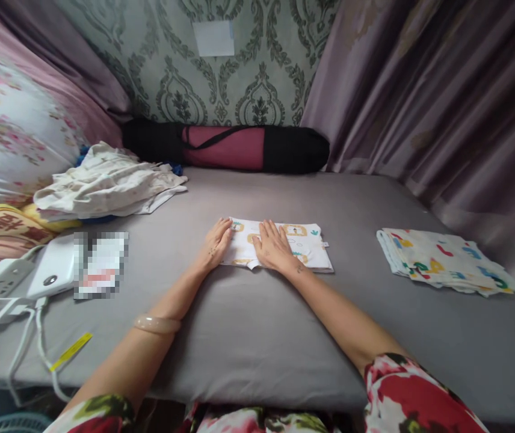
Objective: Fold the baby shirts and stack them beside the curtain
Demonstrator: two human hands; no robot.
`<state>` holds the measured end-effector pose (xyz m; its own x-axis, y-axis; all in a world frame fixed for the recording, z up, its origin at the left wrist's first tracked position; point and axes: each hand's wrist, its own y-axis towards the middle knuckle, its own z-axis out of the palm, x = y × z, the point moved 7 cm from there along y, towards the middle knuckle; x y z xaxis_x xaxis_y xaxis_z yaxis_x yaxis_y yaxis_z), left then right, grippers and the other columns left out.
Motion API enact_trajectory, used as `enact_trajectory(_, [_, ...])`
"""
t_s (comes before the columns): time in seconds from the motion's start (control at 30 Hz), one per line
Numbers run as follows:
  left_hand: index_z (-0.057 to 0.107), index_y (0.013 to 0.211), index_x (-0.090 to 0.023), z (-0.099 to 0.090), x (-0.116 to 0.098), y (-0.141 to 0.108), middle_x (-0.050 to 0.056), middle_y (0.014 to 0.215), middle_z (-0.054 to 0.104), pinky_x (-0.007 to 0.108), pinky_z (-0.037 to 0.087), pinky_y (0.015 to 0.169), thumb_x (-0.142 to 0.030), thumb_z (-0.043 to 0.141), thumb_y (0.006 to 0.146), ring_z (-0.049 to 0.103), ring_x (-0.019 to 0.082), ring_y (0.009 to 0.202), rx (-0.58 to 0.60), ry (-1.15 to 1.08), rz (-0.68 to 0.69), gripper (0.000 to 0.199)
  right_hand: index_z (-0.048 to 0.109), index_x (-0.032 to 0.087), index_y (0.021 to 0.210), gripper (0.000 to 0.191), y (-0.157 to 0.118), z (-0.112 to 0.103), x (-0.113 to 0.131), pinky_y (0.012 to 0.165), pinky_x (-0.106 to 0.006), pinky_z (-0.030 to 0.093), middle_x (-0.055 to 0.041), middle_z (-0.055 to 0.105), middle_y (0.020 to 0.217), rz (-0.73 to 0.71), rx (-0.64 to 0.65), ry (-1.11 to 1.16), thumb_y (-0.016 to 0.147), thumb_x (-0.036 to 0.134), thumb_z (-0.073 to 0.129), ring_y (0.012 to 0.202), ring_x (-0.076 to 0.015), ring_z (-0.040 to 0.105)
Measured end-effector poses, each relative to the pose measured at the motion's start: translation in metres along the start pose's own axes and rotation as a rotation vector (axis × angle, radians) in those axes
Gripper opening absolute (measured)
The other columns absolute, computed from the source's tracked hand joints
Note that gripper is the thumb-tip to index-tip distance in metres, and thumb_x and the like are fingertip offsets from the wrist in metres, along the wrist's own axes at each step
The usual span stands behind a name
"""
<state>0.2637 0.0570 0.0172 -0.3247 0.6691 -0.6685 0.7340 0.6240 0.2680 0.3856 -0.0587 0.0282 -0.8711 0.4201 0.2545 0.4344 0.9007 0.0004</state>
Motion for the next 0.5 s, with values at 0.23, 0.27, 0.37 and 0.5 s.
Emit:
enact_trajectory(0.23, [0.056,0.128,-0.017,-0.011,0.002,0.001,0.008,0.142,0.053,0.044,0.029,0.117,-0.041,0.025,0.097,0.038,0.024,0.140,-0.092,-0.117,-0.108,0.051,0.031,0.001,0.148,0.063,0.002,0.005,0.001,0.118,-0.046,0.008,-0.0170,0.025,0.157,0.015,0.007,-0.018,0.099,0.040,0.023,0.146,-0.0280,0.017])
enact_trajectory(0.27, [0.056,0.128,-0.017,-0.013,0.003,0.001,0.008,0.142,0.053,0.044,0.029,0.117,-0.041,0.025,0.096,0.038,0.024,0.139,-0.102,-0.131,-0.128,0.050,0.031,0.001,0.149,0.063,0.004,0.004,0.005,0.119,-0.046,0.008,-0.0170,0.024,0.157,0.016,0.008,-0.019,0.099,0.038,0.023,0.146,-0.0278,0.017])
enact_trajectory(0.37, [0.056,0.128,-0.016,-0.017,0.005,0.000,0.008,0.142,0.053,0.041,0.028,0.117,-0.040,0.024,0.096,0.040,0.022,0.138,-0.131,-0.165,-0.155,0.051,0.028,0.001,0.149,0.062,0.011,0.001,0.023,0.119,-0.044,0.006,-0.0161,0.022,0.158,-0.008,-0.035,-0.007,0.099,0.035,0.022,0.147,-0.0262,0.014])
enact_trajectory(0.5, [0.055,0.130,-0.014,-0.017,0.008,-0.001,0.010,0.141,0.053,0.038,0.029,0.117,-0.041,0.023,0.096,0.042,0.021,0.136,-0.149,-0.180,-0.165,0.054,0.031,0.002,0.149,0.062,0.015,0.012,0.036,0.119,-0.043,0.008,-0.0161,0.026,0.157,-0.024,-0.049,0.009,0.099,0.037,0.022,0.146,-0.0255,0.018])
